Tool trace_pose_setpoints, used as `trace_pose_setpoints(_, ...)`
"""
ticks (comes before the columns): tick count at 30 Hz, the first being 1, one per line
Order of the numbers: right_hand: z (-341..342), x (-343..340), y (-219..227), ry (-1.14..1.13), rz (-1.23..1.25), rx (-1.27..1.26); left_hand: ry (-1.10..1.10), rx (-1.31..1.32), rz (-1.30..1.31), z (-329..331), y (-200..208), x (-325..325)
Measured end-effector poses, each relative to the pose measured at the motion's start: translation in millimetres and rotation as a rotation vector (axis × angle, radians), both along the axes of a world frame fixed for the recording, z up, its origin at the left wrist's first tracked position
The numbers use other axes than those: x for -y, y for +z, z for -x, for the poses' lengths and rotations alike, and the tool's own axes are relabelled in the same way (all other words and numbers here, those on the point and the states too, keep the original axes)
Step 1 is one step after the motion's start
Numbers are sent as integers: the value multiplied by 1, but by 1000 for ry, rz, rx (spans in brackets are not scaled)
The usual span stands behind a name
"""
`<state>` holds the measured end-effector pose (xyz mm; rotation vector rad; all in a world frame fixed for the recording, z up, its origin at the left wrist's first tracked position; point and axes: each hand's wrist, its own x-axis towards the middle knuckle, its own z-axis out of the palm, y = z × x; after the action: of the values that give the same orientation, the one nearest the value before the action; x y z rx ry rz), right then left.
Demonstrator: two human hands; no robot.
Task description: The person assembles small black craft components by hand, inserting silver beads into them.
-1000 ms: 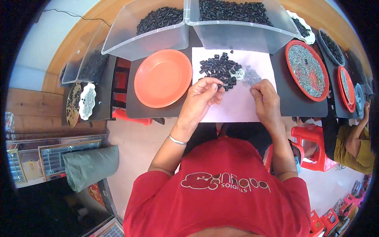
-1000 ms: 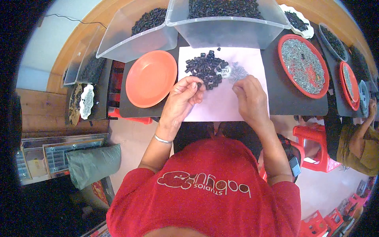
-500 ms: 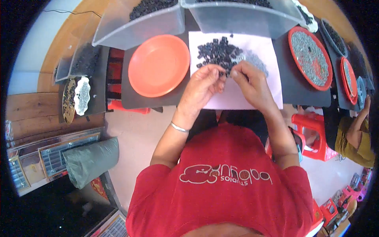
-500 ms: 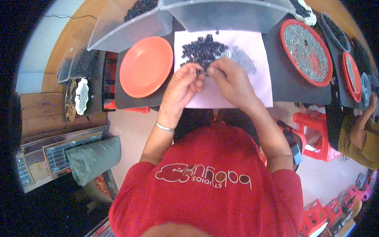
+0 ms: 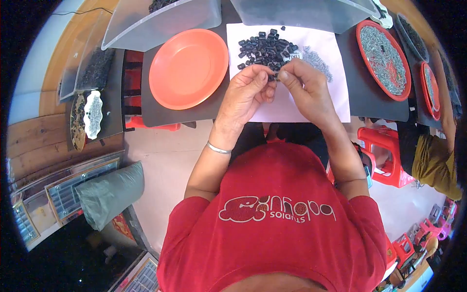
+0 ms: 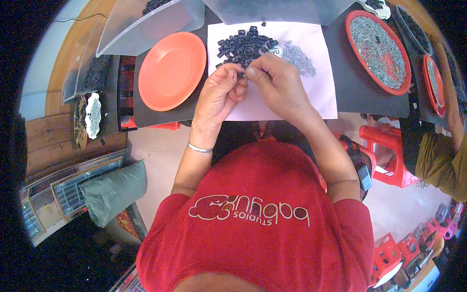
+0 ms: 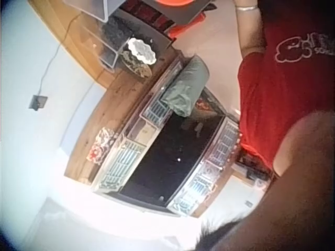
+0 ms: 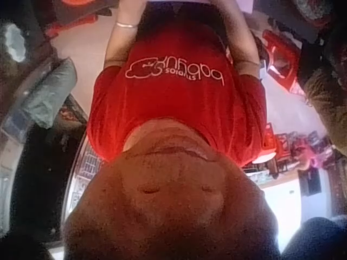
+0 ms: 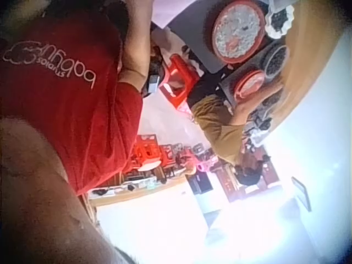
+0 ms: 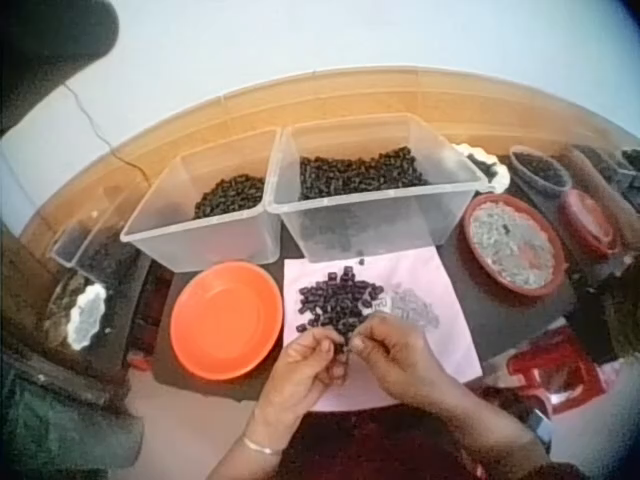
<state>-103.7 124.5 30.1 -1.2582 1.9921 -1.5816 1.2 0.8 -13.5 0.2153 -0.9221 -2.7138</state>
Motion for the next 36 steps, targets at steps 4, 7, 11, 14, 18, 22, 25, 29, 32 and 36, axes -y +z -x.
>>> trace_pose_setpoints(4,-2,0,-1,-61,29,-182,1,-17,14,-1,-2,0)
trace_pose_setpoints(7,-1,-1,-3,-89,69,-379,49,24,119,0,2,-4)
trace_pose_setpoints(11,-3,-8,-3,-28,65,-287,54,8,221,-2,-1,-5)
trace_pose_setpoints(14,-6,-14,6,6,-50,84,9,-4,326,-6,3,-5)
trace_pose_setpoints(18,-4,-18,7,30,-69,40,-111,-11,328,-9,9,-6)
trace_pose_setpoints(22,5,-20,7,91,-127,65,-155,-23,351,-14,8,-3)
trace_pose_setpoints(25,12,-12,8,118,-99,-8,-115,-61,268,-13,4,-2)
trace_pose_setpoints(29,28,2,14,80,-85,-81,-92,-71,235,-12,2,-1)
trace_pose_setpoints(32,47,8,13,-63,-49,-261,-133,-89,233,-11,4,-3)
trace_pose_setpoints(36,70,4,17,-153,-150,-449,-140,-97,241,-12,3,-3)
